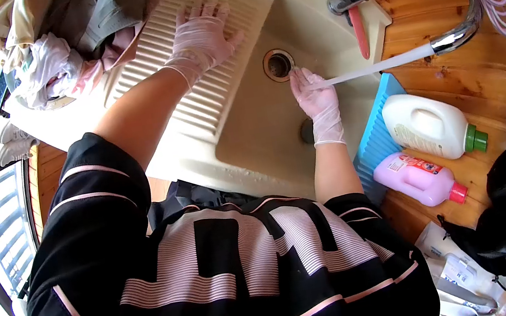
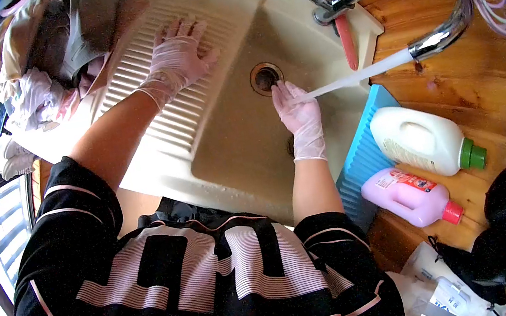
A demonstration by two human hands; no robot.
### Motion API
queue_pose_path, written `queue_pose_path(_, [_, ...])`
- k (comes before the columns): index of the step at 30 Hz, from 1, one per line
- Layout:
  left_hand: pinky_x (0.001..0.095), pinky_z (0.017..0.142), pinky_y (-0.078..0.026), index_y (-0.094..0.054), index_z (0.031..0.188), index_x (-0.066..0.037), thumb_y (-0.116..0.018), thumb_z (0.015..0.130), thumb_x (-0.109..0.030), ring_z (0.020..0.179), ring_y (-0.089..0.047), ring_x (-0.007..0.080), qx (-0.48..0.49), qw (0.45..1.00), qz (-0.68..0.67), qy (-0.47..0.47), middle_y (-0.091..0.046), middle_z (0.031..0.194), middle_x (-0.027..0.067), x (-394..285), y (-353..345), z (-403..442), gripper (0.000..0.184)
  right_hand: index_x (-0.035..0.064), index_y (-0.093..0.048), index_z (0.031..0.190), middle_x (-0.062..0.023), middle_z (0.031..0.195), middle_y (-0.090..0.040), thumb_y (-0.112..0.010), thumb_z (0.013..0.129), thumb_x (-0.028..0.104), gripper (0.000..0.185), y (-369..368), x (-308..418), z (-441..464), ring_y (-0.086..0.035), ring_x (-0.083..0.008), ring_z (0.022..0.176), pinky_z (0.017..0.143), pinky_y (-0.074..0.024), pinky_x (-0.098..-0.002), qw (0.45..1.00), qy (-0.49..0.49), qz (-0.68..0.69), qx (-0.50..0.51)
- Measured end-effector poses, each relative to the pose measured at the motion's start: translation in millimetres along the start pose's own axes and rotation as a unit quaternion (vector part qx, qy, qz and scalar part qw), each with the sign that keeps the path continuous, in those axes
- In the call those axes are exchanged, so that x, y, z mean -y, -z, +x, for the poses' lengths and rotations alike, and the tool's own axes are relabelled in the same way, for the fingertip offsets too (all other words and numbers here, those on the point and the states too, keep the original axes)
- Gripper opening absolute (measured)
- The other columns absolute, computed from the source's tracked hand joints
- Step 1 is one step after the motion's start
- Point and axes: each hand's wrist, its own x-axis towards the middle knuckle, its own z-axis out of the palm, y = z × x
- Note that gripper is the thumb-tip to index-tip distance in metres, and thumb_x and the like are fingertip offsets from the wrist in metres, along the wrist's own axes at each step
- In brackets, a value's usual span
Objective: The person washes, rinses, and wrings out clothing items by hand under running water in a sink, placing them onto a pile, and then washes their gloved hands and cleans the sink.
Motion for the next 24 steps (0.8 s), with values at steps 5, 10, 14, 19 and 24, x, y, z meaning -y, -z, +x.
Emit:
queue_pose_path(5, [0.0455, 0.112, -0.011, -0.03, 0.14, -0.012, -0.043, 0.084, -0.055, 0.137, -0.02, 0.0259, -0.011, 1.0, 0.0, -0.007, -0.027, 0.146, 0.0078, 0.4, -4.6, 2.8, 0.072, -0.0099, -0.045, 0.112, -0.0268, 0.108, -0.054, -0.05, 0.087, 0.014, 0.035, 13.2, 4.7, 17.2, -0.051, -0.0394, 0.106, 0.093, -0.0447, -0.0501, 0.995, -0.055, 0.059, 0.061])
queue_pose_path(10, [0.0454, 0.112, -0.011, -0.028, 0.141, -0.013, -0.04, 0.086, -0.054, 0.137, -0.02, 0.0254, -0.009, 1.0, 0.01, -0.006, -0.025, 0.147, 0.0074, -0.2, -7.3, 3.9, 0.069, -0.0067, -0.023, 0.133, -0.025, 0.125, -0.041, -0.038, 0.094, 0.026, 0.053, -49.9, 22.7, -7.8, -0.048, -0.0382, 0.108, 0.094, -0.042, -0.0502, 0.991, 0.026, 0.13, 0.025])
queue_pose_path(14, [0.0445, 0.113, -0.01, -0.026, 0.142, -0.015, -0.037, 0.087, -0.054, 0.138, -0.018, 0.0247, 0.016, 1.0, 0.021, 0.002, -0.023, 0.148, 0.0065, -0.7, -0.4, 3.1, 0.068, -0.0049, -0.029, 0.131, -0.023, 0.124, -0.042, -0.04, 0.092, 0.028, 0.053, -70.3, 43.6, -37.1, -0.047, -0.035, 0.108, 0.094, -0.0413, -0.0481, 0.98, 0.137, 0.144, -0.023])
queue_pose_path(19, [0.0432, 0.113, -0.01, -0.024, 0.143, -0.016, -0.034, 0.088, -0.054, 0.138, -0.016, 0.0236, 0.039, 0.999, 0.026, 0.005, -0.019, 0.15, 0.0045, -1.9, 2.2, 3.0, 0.067, -0.0038, -0.045, 0.114, -0.0181, 0.114, -0.047, -0.045, 0.088, 0.029, 0.042, -69.8, 46.6, -52.7, -0.05, -0.03, 0.1, 0.087, -0.0434, -0.0437, 0.951, 0.232, 0.177, -0.105])
queue_pose_path(24, [0.0431, 0.113, -0.01, -0.026, 0.142, -0.016, -0.036, 0.088, -0.054, 0.138, -0.016, 0.0231, 0.035, 0.999, 0.023, 0.01, -0.02, 0.15, 0.0049, -2.8, 4.9, 1.8, 0.067, -0.0055, -0.043, 0.12, -0.0198, 0.118, -0.05, -0.046, 0.088, 0.027, 0.046, -76.4, 33.4, -59.0, -0.048, -0.0342, 0.108, 0.094, -0.0402, -0.0465, 0.975, 0.19, 0.083, -0.08])
